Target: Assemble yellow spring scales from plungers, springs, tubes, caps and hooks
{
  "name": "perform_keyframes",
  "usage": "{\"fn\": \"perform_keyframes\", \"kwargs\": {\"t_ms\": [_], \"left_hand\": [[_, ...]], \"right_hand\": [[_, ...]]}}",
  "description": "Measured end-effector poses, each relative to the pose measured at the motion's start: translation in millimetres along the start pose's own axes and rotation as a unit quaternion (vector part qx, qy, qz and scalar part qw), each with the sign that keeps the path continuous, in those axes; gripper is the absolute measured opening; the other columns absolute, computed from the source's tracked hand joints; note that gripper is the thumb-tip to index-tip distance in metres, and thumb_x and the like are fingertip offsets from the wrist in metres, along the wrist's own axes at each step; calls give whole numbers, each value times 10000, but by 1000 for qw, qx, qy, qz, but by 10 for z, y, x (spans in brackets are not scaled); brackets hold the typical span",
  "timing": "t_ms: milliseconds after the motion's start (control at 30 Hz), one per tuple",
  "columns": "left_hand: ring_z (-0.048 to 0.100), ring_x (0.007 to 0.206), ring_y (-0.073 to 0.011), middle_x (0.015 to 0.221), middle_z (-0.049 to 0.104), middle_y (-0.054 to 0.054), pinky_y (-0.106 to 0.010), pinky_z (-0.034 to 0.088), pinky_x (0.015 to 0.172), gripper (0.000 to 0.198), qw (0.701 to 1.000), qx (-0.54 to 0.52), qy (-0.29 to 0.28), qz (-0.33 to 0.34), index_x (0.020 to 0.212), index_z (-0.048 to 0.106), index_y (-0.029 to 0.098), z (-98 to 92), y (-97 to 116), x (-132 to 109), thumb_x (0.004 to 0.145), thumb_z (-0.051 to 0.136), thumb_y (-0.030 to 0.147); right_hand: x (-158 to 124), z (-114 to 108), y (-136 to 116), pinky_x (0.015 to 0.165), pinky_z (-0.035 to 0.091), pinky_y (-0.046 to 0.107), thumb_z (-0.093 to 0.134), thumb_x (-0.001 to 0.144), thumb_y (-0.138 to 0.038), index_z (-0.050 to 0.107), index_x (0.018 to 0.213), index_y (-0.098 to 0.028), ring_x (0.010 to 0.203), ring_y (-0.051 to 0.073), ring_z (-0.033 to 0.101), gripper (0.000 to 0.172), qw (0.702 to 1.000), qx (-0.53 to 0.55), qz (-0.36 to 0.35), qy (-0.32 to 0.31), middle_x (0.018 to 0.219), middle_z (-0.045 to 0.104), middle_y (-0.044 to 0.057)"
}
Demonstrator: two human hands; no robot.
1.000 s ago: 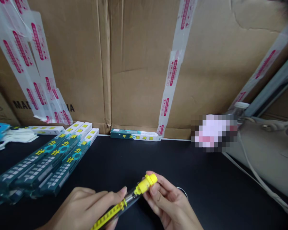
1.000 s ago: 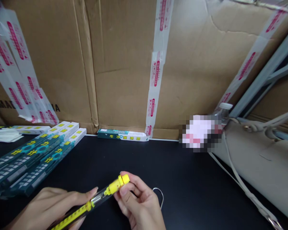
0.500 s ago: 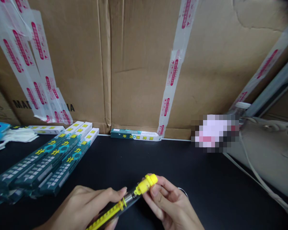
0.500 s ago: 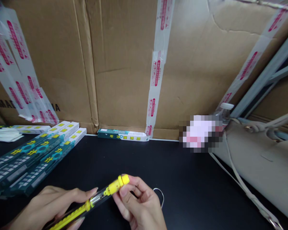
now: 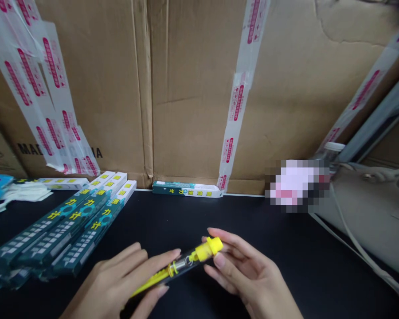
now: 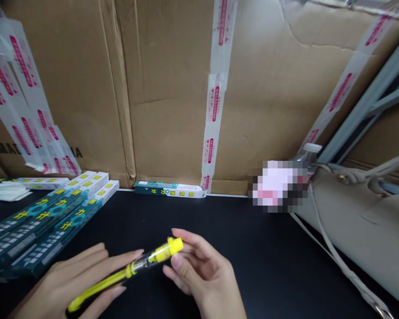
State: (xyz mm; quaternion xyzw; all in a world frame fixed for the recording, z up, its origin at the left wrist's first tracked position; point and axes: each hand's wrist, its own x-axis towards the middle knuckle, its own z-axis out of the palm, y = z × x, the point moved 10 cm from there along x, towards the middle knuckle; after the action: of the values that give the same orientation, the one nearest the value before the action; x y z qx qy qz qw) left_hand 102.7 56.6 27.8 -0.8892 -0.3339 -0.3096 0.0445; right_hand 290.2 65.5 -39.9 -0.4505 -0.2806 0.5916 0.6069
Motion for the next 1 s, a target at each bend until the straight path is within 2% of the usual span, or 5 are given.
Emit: {"fn": "perform_keyframes", "kwargs": {"t_ms": [100,200,333,667,1000], "left_hand": [[726,839,-178,958,754,24,-227,572,693,389,999,20,-22,-16,1401,515,393,67,-99,-23,1023,481,310],[713,860,-160,943,720,23,-211,573,751,455,999,0,-31,-13,1445,481,384,113,-150,-50,1015,478,235],[702,786,-119,894,664,33,-181,577,757,519,997,-37,-57,-27,1481,449,372,178,-200,-56,1006,461,163],[703,624,-86,775,603,47,-145,567,597,486,1000,-30,-7,-2,1439,520,350,65,-94,1,1010,407,151],[690,566,-62,740,593,54,-109,542,562,465,1000,-13,0,8,1414,553,332,22,-38,25,1026,372,150]], "right_hand": [[44,7,-85,736,638,223,970,598,-402,840,970,-274,798,160,743,414,998,-54,-28,-34,819,799,1],[60,16,-171,771,612,236,913,693,-420,840,1001,-284,831,182,729,345,983,-154,-67,-67,894,805,22],[43,-9,-280,794,582,266,880,726,-393,851,977,-273,894,233,726,279,963,-237,-115,-54,949,812,46],[37,-35,-179,743,576,277,960,562,-442,865,889,-245,744,204,697,394,984,-167,-55,-16,731,762,30],[46,-47,-127,684,578,274,971,538,-468,861,871,-223,663,183,691,428,989,-140,-37,-11,681,748,28]]}}
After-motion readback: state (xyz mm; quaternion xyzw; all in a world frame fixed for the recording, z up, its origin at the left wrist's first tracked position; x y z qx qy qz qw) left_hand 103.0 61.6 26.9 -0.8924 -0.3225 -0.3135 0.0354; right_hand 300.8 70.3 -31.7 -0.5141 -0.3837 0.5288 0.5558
